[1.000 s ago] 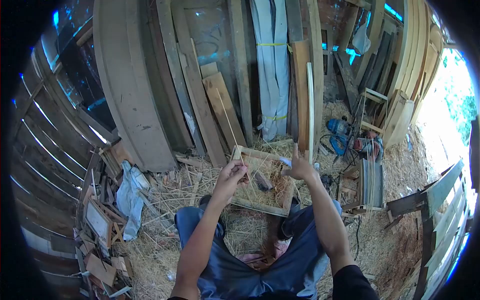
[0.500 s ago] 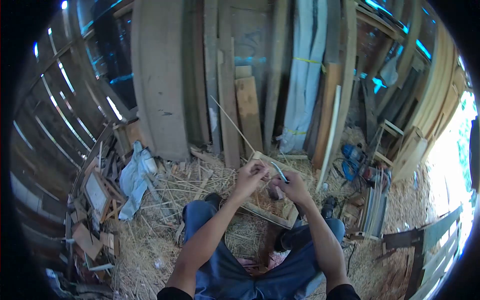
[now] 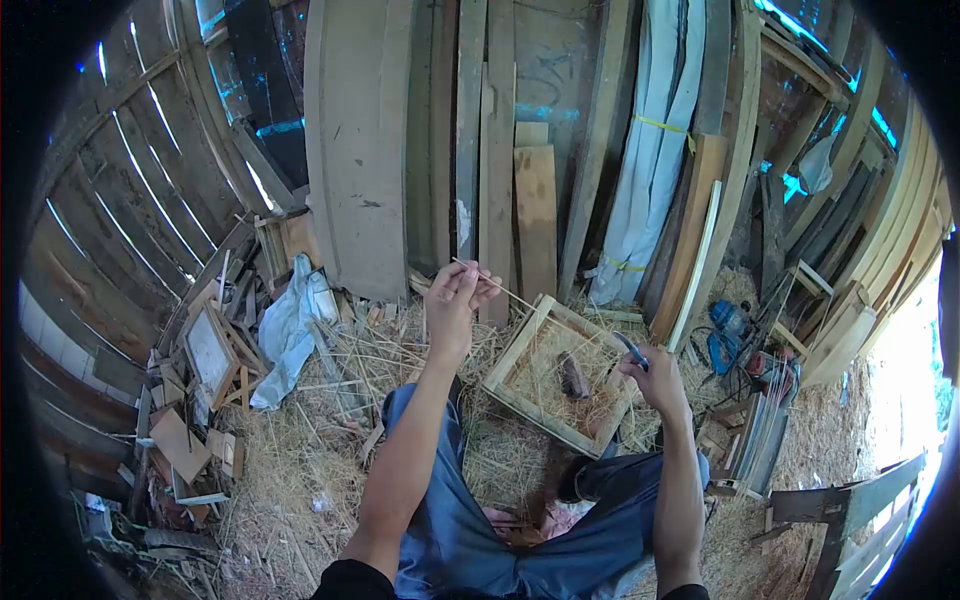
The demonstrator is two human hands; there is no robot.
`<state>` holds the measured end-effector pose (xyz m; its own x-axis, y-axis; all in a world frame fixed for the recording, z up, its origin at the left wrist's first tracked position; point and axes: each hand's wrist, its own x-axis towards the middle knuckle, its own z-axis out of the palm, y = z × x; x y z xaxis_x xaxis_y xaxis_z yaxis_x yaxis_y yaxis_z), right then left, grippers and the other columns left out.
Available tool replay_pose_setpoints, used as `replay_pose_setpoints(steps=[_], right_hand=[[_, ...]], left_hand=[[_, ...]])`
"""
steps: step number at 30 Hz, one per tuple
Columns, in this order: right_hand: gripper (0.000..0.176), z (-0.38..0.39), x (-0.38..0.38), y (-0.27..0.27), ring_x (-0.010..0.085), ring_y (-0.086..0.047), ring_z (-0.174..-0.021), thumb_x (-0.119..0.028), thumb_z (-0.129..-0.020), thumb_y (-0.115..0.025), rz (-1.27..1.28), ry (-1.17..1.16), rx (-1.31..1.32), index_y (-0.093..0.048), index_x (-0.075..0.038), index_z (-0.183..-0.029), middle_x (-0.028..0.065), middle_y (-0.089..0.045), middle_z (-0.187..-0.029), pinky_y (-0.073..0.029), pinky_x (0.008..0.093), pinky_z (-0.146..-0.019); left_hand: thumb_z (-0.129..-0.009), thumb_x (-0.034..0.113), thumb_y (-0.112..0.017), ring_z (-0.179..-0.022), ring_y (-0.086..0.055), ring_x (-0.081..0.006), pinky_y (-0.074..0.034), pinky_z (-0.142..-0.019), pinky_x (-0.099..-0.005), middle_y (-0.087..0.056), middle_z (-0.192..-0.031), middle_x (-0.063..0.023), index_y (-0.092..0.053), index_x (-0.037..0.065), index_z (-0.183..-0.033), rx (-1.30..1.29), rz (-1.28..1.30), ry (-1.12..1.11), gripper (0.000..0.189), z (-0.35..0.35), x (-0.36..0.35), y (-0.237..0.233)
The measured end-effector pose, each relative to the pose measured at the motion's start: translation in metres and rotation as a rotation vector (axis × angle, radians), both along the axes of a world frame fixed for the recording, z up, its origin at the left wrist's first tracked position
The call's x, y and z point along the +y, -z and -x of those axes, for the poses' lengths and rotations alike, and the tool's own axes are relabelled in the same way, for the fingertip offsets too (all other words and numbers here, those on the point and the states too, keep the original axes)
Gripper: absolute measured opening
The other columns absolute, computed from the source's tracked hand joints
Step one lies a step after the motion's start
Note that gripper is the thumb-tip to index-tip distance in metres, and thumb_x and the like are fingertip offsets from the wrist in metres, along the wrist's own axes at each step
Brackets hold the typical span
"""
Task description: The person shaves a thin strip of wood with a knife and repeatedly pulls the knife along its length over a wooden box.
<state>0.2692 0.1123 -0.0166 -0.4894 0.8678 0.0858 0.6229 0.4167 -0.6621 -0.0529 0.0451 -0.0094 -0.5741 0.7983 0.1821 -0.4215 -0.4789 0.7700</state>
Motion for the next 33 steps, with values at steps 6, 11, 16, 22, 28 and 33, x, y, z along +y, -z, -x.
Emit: replay_pose_setpoints(steps=[6, 11, 16, 22, 28, 33], right_hand=[[0.013, 0.009, -0.003, -0.001, 0.0371, -0.063, -0.074, -0.016, -0.082, -0.066, -0.203, 0.125, 0.035, -0.067, -0.006, -0.089, 0.017, -0.066, -0.076, -0.048, 0.0418, -0.066], [0.015, 0.007, -0.001, -0.014, 0.0405, -0.061, -0.073, -0.018, -0.083, -0.065, -0.322, 0.111, 0.164, -0.064, -0.003, -0.088, 0.0183, -0.064, -0.077, -0.047, 0.0445, -0.065], [0.014, -0.003, 0.004, -0.017, 0.0405, -0.061, -0.08, -0.017, -0.083, -0.064, -0.244, 0.116, 0.004, -0.064, -0.005, -0.09, 0.0191, -0.064, -0.083, -0.047, 0.0475, -0.067], [0.017, 0.002, 0.0, -0.014, 0.0413, -0.061, -0.079, -0.022, -0.084, -0.063, -0.253, 0.114, -0.055, -0.064, -0.006, -0.091, 0.0193, -0.065, -0.083, -0.048, 0.0495, -0.069], [0.022, 0.002, -0.002, -0.03, 0.0401, -0.061, -0.086, -0.02, -0.09, -0.056, -0.406, 0.132, 0.147, -0.062, -0.002, -0.101, 0.0208, -0.062, -0.1, -0.048, 0.0482, -0.073], [0.027, 0.0, 0.004, -0.023, 0.0358, -0.062, -0.079, -0.012, -0.096, -0.042, -0.49, 0.323, 0.361, -0.057, -0.001, -0.117, 0.0184, -0.061, -0.091, -0.048, 0.0422, -0.071]], left_hand=[[-0.092, 0.012, -0.058, -0.082, -0.065, -0.0224, -0.057, -0.075, -0.0331, -0.061, -0.09, -0.009, -0.054, 0.003, -0.101, -0.084, -0.014, -0.03, 0.014, 0.0, 0.001, 0.001], [-0.089, 0.01, -0.062, -0.083, -0.064, -0.0213, -0.054, -0.075, -0.0305, -0.06, -0.092, -0.0078, -0.053, 0.003, -0.104, 0.022, 0.07, -0.145, 0.019, 0.005, -0.002, 0.011], [-0.084, 0.008, -0.064, -0.097, -0.057, -0.027, -0.048, -0.081, -0.0392, -0.055, -0.11, -0.011, -0.053, 0.005, -0.108, 0.746, 0.265, -0.652, 0.026, 0.009, -0.008, 0.019], [-0.085, 0.012, -0.064, -0.098, -0.057, -0.0318, -0.044, -0.084, -0.0394, -0.06, -0.102, -0.0147, -0.059, 0.003, -0.104, 1.359, 0.185, -0.025, 0.022, -0.056, -0.018, 0.003], [-0.09, 0.013, -0.058, -0.069, -0.06, -0.0291, -0.047, -0.064, -0.0371, -0.063, -0.088, -0.0155, -0.061, 0.001, -0.102, 1.285, 0.274, 0.24, 0.017, -0.087, -0.023, 0.006], [-0.094, 0.017, -0.054, -0.056, -0.054, -0.0175, -0.043, -0.056, -0.0334, -0.06, -0.072, -0.0125, -0.061, 0.001, -0.104, 1.028, 0.452, 0.357, 0.021, -0.086, -0.021, 0.017]])
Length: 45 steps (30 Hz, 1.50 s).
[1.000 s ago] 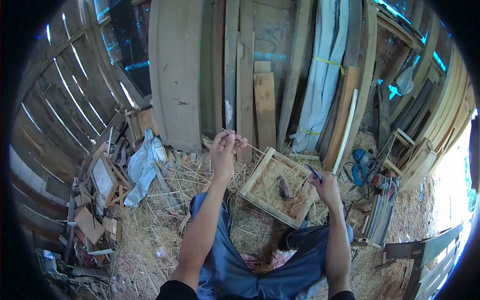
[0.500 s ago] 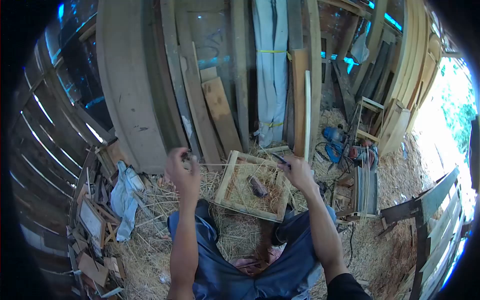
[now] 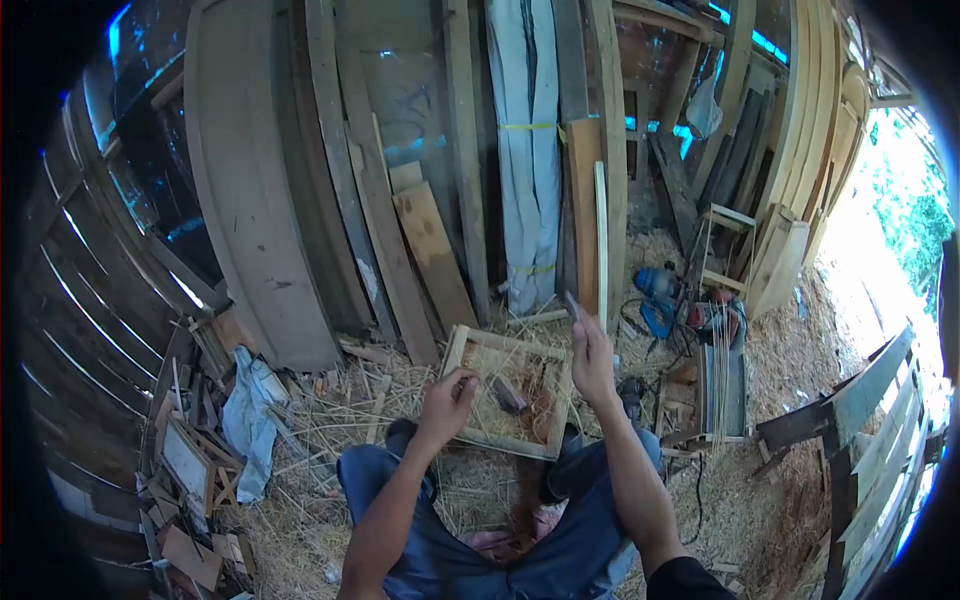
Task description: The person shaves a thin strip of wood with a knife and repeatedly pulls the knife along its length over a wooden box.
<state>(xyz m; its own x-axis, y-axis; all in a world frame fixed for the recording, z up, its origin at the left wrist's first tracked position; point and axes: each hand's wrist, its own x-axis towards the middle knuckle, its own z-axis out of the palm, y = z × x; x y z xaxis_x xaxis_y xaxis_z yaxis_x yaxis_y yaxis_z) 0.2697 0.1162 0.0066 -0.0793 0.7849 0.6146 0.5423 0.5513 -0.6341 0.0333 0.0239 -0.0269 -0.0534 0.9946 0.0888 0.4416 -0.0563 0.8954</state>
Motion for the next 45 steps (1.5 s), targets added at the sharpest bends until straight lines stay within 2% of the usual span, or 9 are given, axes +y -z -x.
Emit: replay_pose_setpoints(steps=[1, 2, 4, 8, 11, 13, 15, 30, 45], right_hand=[[0.032, -0.011, 0.009, 0.028, 0.0228, -0.059, -0.067, -0.012, -0.098, -0.04, 0.098, -0.158, -0.039, -0.051, -0.004, -0.127, 0.0103, -0.062, -0.08, -0.047, 0.033, -0.063], [0.032, -0.005, 0.004, 0.017, 0.0228, -0.059, -0.067, -0.012, -0.098, -0.04, 0.09, -0.16, -0.035, -0.051, -0.004, -0.127, 0.0103, -0.062, -0.08, -0.047, 0.033, -0.063], [0.03, 0.015, -0.016, -0.008, 0.0094, -0.051, -0.057, -0.013, -0.098, -0.043, 0.667, -0.397, 0.37, -0.053, -0.006, -0.126, 0.0017, -0.061, -0.073, -0.042, 0.0248, -0.053], [0.024, 0.046, -0.012, 0.006, 0.0025, -0.045, -0.054, -0.015, -0.098, -0.047, 0.969, -0.617, 0.357, -0.056, -0.006, -0.118, -0.0027, -0.059, -0.074, -0.035, 0.019, -0.047], [0.022, 0.06, -0.015, 0.004, 0.0024, -0.04, -0.051, -0.02, -0.099, -0.047, 1.06, -0.703, 0.533, -0.059, -0.003, -0.105, -0.0031, -0.056, -0.071, -0.032, 0.0186, -0.045], [0.022, 0.058, -0.013, 0.001, 0.0025, -0.04, -0.051, -0.02, -0.099, -0.047, 1.057, -0.684, 0.524, -0.06, -0.002, -0.101, -0.0029, -0.056, -0.071, -0.032, 0.0188, -0.045], [0.025, 0.057, -0.014, 0.003, 0.0032, -0.039, -0.05, -0.019, -0.099, -0.049, 1.081, -0.623, 0.563, -0.062, 0.0, -0.09, -0.0023, -0.056, -0.07, -0.032, 0.0199, -0.044], [0.026, 0.062, -0.01, 0.001, 0.0029, -0.042, -0.048, -0.023, -0.09, -0.062, 1.042, -0.314, 0.498, -0.059, -0.003, -0.074, -0.0028, -0.052, -0.061, -0.03, 0.0188, -0.042], [0.025, 0.026, 0.022, 0.0, 0.0047, -0.04, -0.045, -0.026, -0.086, -0.064, 1.037, -0.071, 0.608, -0.061, -0.001, -0.081, -0.0011, -0.051, -0.06, -0.029, 0.0201, -0.039]], left_hand=[[-0.095, 0.018, -0.053, -0.054, -0.05, -0.0133, -0.042, -0.054, -0.0319, -0.058, -0.066, -0.0101, -0.061, 0.002, -0.105, -0.049, -0.073, -0.016, 0.021, 0.0, 0.005, 0.014], [-0.095, 0.018, -0.053, -0.054, -0.05, -0.0133, -0.042, -0.054, -0.0319, -0.058, -0.066, -0.0101, -0.061, 0.002, -0.105, -0.044, -0.081, -0.018, 0.021, 0.0, 0.006, 0.007], [-0.095, 0.02, -0.055, -0.074, -0.06, -0.0126, -0.048, -0.064, -0.0296, -0.067, -0.085, -0.0088, -0.063, 0.0, -0.105, -0.214, 0.078, -0.033, 0.024, -0.001, 0.005, -0.004], [-0.093, 0.018, -0.057, -0.076, -0.064, -0.0178, -0.049, -0.066, -0.0312, -0.067, -0.088, -0.0117, -0.063, -0.002, -0.1, -0.047, -0.062, -0.002, 0.022, -0.003, 0.022, -0.005], [-0.089, 0.009, -0.058, -0.077, -0.066, -0.0309, -0.049, -0.065, -0.0367, -0.065, -0.084, -0.0169, -0.063, -0.002, -0.097, 0.121, -0.292, 0.038, 0.015, -0.013, 0.019, -0.02], [-0.086, 0.005, -0.058, -0.079, -0.063, -0.0371, -0.05, -0.067, -0.0381, -0.064, -0.089, -0.0179, -0.062, -0.002, -0.098, 0.153, -0.323, -0.01, 0.015, -0.015, 0.017, -0.019], [-0.086, 0.004, -0.058, -0.079, -0.063, -0.0376, -0.05, -0.067, -0.0385, -0.064, -0.091, -0.0181, -0.062, -0.001, -0.099, 0.161, -0.339, -0.006, 0.015, -0.016, 0.018, -0.013], [-0.086, 0.003, -0.056, -0.081, -0.062, -0.0381, -0.05, -0.067, -0.0403, -0.063, -0.091, -0.0196, -0.06, -0.002, -0.096, 0.191, -0.239, 0.006, 0.012, -0.016, 0.009, -0.021], [-0.088, 0.011, -0.056, -0.083, -0.063, -0.0362, -0.051, -0.072, -0.0415, -0.065, -0.096, -0.0164, -0.062, 0.002, -0.099, 0.227, -0.204, 0.075, 0.015, -0.002, -0.005, -0.013]])
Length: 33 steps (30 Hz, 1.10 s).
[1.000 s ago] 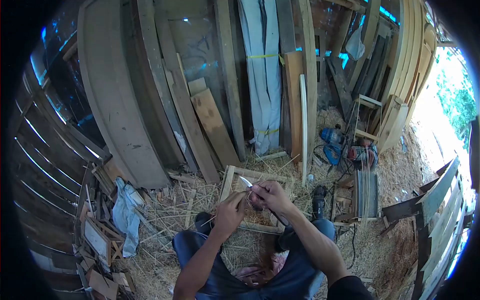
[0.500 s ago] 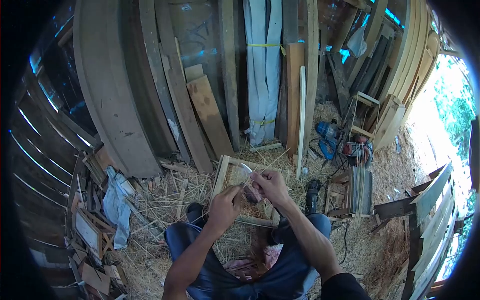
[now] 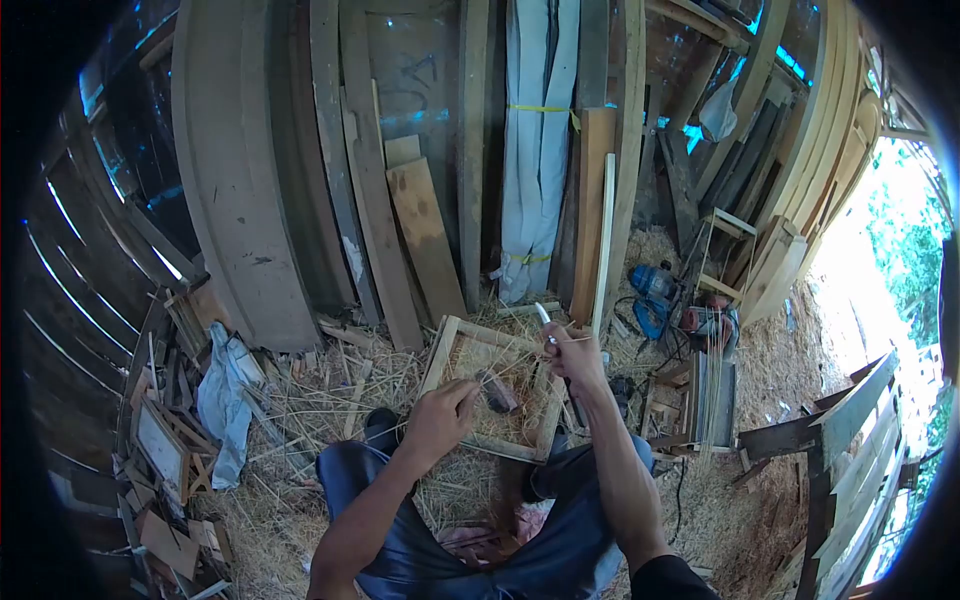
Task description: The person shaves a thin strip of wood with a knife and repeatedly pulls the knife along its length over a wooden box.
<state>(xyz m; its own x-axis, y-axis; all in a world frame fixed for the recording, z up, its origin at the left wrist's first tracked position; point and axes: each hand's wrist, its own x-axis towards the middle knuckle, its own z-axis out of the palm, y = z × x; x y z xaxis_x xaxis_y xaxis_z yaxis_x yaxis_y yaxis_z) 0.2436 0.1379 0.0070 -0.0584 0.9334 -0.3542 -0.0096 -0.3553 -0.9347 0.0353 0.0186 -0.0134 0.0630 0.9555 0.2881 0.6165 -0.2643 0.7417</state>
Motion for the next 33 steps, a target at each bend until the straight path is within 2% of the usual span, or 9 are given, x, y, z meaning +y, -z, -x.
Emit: replay_pose_setpoints(steps=[3, 5, 6, 8, 13, 18, 29, 32, 33], right_hand=[[0.027, -0.022, 0.021, 0.025, 0.003, -0.037, -0.043, -0.027, -0.09, -0.061, -0.113, 0.026, -0.053, -0.061, -0.002, -0.081, -0.003, -0.05, -0.061, -0.026, 0.0199, -0.037], [0.026, -0.045, 0.036, 0.037, 0.0027, -0.037, -0.043, -0.027, -0.093, -0.056, -0.425, 0.169, -0.623, -0.062, -0.003, -0.083, -0.004, -0.049, -0.06, -0.026, 0.0193, -0.038], [0.026, -0.064, 0.039, 0.033, 0.0027, -0.037, -0.043, -0.027, -0.093, -0.056, -0.424, 0.172, -0.622, -0.062, -0.003, -0.083, -0.004, -0.049, -0.06, -0.026, 0.0193, -0.038], [0.025, -0.087, 0.048, 0.021, 0.0023, -0.037, -0.045, -0.026, -0.095, -0.053, -0.277, 0.284, -0.107, -0.063, -0.004, -0.091, -0.0045, -0.048, -0.061, -0.027, 0.0185, -0.039], [0.027, -0.017, -0.017, -0.002, 0.0022, -0.039, -0.049, -0.028, -0.095, -0.056, -0.023, -0.217, 0.107, -0.063, -0.004, -0.106, -0.0035, -0.049, -0.065, -0.029, 0.0172, -0.042], [0.03, 0.042, -0.046, 0.006, 0.0025, -0.038, -0.048, -0.027, -0.096, -0.054, -0.084, -0.459, 0.263, -0.059, -0.001, -0.109, -0.0029, -0.048, -0.063, -0.029, 0.0179, -0.042], [0.031, 0.037, -0.046, 0.004, 0.0026, -0.039, -0.047, -0.025, -0.099, -0.05, -0.173, -0.424, 0.241, -0.06, 0.004, -0.099, -0.0029, -0.047, -0.06, -0.029, 0.0195, -0.042], [0.032, 0.025, -0.029, 0.011, 0.0032, -0.04, -0.048, -0.028, -0.097, -0.053, -0.169, -0.362, 0.211, -0.062, 0.002, -0.096, -0.0034, -0.048, -0.061, -0.029, 0.0202, -0.042], [0.032, 0.019, -0.022, 0.011, 0.0039, -0.041, -0.048, -0.027, -0.096, -0.054, -0.17, -0.313, 0.169, -0.064, 0.003, -0.098, -0.0031, -0.05, -0.063, -0.031, 0.021, -0.042]], left_hand=[[-0.089, 0.011, -0.056, -0.082, -0.063, -0.0357, -0.051, -0.07, -0.0415, -0.065, -0.094, -0.0165, -0.063, 0.002, -0.099, 0.006, 0.005, 0.002, 0.015, -0.002, -0.004, -0.003], [-0.089, 0.01, -0.056, -0.081, -0.063, -0.0353, -0.05, -0.069, -0.0408, -0.065, -0.093, -0.0169, -0.063, 0.002, -0.098, 0.004, 0.008, 0.001, 0.014, 0.004, -0.007, -0.005], [-0.09, 0.009, -0.055, -0.08, -0.063, -0.0348, -0.05, -0.067, -0.0401, -0.065, -0.091, -0.018, -0.063, 0.001, -0.097, -0.055, 0.024, -0.043, 0.014, 0.015, -0.009, -0.006], [-0.09, 0.009, -0.054, -0.078, -0.064, -0.0343, -0.049, -0.065, -0.0393, -0.065, -0.088, -0.019, -0.064, 0.001, -0.095, -0.104, 0.031, -0.092, 0.013, 0.025, -0.007, -0.01], [-0.09, 0.007, -0.055, -0.069, -0.064, -0.0347, -0.048, -0.06, -0.0387, -0.063, -0.077, -0.0202, -0.063, -0.001, -0.092, -0.127, 0.037, -0.141, 0.011, 0.013, 0.01, 0.005], [-0.089, 0.007, -0.057, -0.069, -0.063, -0.0365, -0.047, -0.06, -0.0379, -0.063, -0.075, -0.0203, -0.062, -0.001, -0.092, -0.149, -0.076, -0.11, 0.01, -0.001, 0.016, 0.005], [-0.092, 0.011, -0.056, -0.069, -0.066, -0.0283, -0.049, -0.064, -0.0337, -0.066, -0.08, -0.0174, -0.064, 0.0, -0.097, -0.076, -0.035, -0.022, 0.014, -0.007, 0.014, 0.006], [-0.089, 0.007, -0.057, -0.061, -0.062, -0.0317, -0.045, -0.057, -0.0363, -0.061, -0.069, -0.0183, -0.064, -0.001, -0.092, -0.165, 0.003, -0.042, 0.011, -0.003, 0.01, 0.0], [-0.09, 0.008, -0.056, -0.059, -0.062, -0.0256, -0.045, -0.056, -0.0354, -0.059, -0.066, -0.0167, -0.064, 0.0, -0.092, -0.184, 0.082, -0.032, 0.011, -0.001, 0.009, -0.003]])
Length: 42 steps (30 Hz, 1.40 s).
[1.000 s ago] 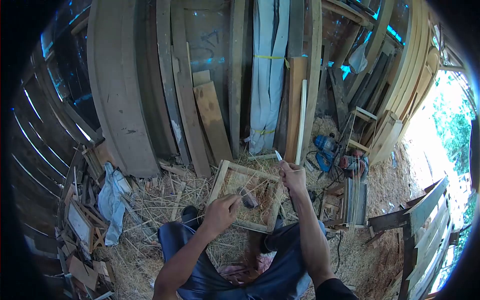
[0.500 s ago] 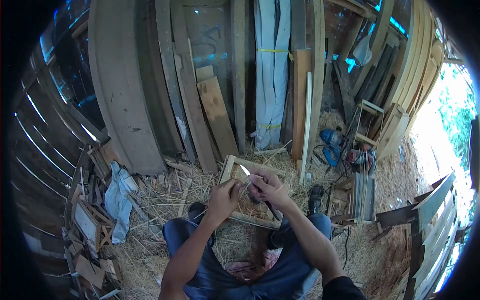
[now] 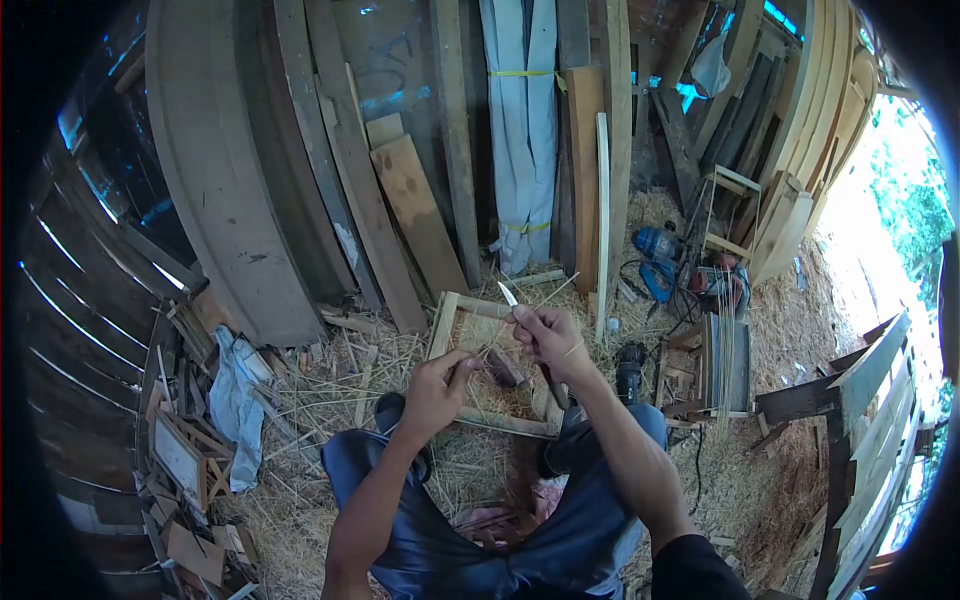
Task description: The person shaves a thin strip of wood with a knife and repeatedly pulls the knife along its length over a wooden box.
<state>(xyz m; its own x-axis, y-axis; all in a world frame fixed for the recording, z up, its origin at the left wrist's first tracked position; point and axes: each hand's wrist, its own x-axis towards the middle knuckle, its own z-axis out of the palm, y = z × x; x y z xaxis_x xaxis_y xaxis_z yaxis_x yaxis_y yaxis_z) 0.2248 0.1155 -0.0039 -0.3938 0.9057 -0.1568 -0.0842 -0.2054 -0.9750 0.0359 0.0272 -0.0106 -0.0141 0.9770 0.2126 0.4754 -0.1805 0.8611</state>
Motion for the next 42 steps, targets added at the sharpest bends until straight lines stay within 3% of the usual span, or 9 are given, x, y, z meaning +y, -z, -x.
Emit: replay_pose_setpoints(steps=[4, 7, 11, 13, 20, 22, 25, 34, 42], right_hand=[[0.033, -0.006, 0.005, 0.002, 0.003, -0.041, -0.049, -0.029, -0.095, -0.056, 0.02, 0.049, -0.008, -0.064, 0.002, -0.092, -0.0032, -0.05, -0.064, -0.029, 0.0208, -0.041], [0.031, -0.025, 0.02, -0.001, 0.0015, -0.035, -0.048, -0.03, -0.096, -0.055, -0.036, 0.21, -0.038, -0.062, 0.0, -0.09, -0.0052, -0.044, -0.061, -0.025, 0.0186, -0.04], [0.03, -0.057, 0.04, -0.006, 0.0021, -0.034, -0.047, -0.03, -0.096, -0.054, -0.066, 0.388, -0.014, -0.061, -0.001, -0.096, -0.0057, -0.042, -0.062, -0.025, 0.0185, -0.039], [0.028, -0.057, 0.029, -0.019, 0.0023, -0.034, -0.047, -0.027, -0.097, -0.051, -0.006, 0.272, 0.114, -0.059, -0.001, -0.104, -0.006, -0.041, -0.062, -0.025, 0.0178, -0.04], [0.029, 0.022, -0.02, 0.003, 0.0031, -0.042, -0.047, -0.025, -0.097, -0.052, -0.13, -0.146, -0.014, -0.058, 0.0, -0.11, -0.0018, -0.054, -0.065, -0.031, 0.0181, -0.041], [0.029, 0.018, -0.017, 0.003, 0.003, -0.043, -0.047, -0.025, -0.096, -0.054, -0.056, -0.13, 0.018, -0.059, 0.002, -0.108, -0.0016, -0.054, -0.065, -0.031, 0.018, -0.041], [0.029, 0.013, -0.014, 0.001, 0.0026, -0.044, -0.048, -0.024, -0.095, -0.056, -0.009, -0.114, 0.055, -0.06, 0.004, -0.102, -0.0011, -0.055, -0.065, -0.032, 0.0175, -0.041], [0.024, -0.019, 0.01, -0.005, 0.0029, -0.04, -0.048, -0.021, -0.095, -0.056, 0.045, 0.099, 0.081, -0.065, 0.001, -0.091, -0.002, -0.053, -0.066, -0.028, 0.0196, -0.041], [0.024, -0.078, 0.049, 0.004, 0.0021, -0.04, -0.05, -0.021, -0.096, -0.053, -0.003, 0.44, 0.138, -0.062, 0.0, -0.103, -0.0029, -0.053, -0.068, -0.028, 0.0186, -0.041]], left_hand=[[-0.093, 0.011, -0.055, -0.057, -0.059, -0.0102, -0.045, -0.056, -0.0307, -0.059, -0.064, -0.0121, -0.065, 0.0, -0.093, -0.058, 0.225, 0.047, 0.015, 0.009, -0.001, 0.001], [-0.095, 0.019, -0.054, -0.059, -0.053, -0.0071, -0.043, -0.057, -0.0253, -0.061, -0.072, -0.0015, -0.066, 0.002, -0.093, -0.219, 0.195, 0.071, 0.02, 0.02, -0.004, 0.008], [-0.096, 0.019, -0.053, -0.063, -0.054, -0.0066, -0.044, -0.059, -0.0254, -0.061, -0.074, -0.002, -0.065, 0.002, -0.092, -0.189, 0.242, 0.01, 0.021, 0.033, -0.007, 0.006], [-0.095, 0.016, -0.052, -0.064, -0.063, -0.0157, -0.048, -0.062, -0.0312, -0.066, -0.075, -0.0119, -0.063, 0.001, -0.095, -0.057, 0.136, -0.059, 0.019, 0.03, -0.003, 0.005], [-0.089, 0.008, -0.056, -0.067, -0.063, -0.0325, -0.049, -0.062, -0.0374, -0.066, -0.084, -0.0169, -0.062, 0.001, -0.096, 0.136, -0.197, -0.066, 0.012, 0.001, 0.003, 0.003], [-0.088, 0.007, -0.059, -0.084, -0.065, -0.0336, -0.051, -0.073, -0.0364, -0.066, -0.094, -0.0193, -0.063, -0.003, -0.1, 0.155, -0.176, -0.1, 0.016, -0.002, -0.002, -0.002], [-0.087, 0.005, -0.059, -0.086, -0.066, -0.0328, -0.051, -0.075, -0.0365, -0.066, -0.095, -0.0186, -0.063, -0.003, -0.1, 0.239, -0.253, -0.112, 0.015, -0.004, -0.003, 0.004], [-0.086, 0.001, -0.057, -0.083, -0.066, -0.0337, -0.053, -0.07, -0.0371, -0.066, -0.099, -0.0174, -0.063, -0.001, -0.101, 0.175, -0.195, -0.047, 0.016, 0.004, -0.01, 0.0], [-0.088, 0.003, -0.056, -0.075, -0.065, -0.0336, -0.052, -0.067, -0.0375, -0.065, -0.092, -0.0174, -0.062, 0.001, -0.099, 0.194, -0.242, -0.133, 0.013, 0.023, -0.012, 0.005]])
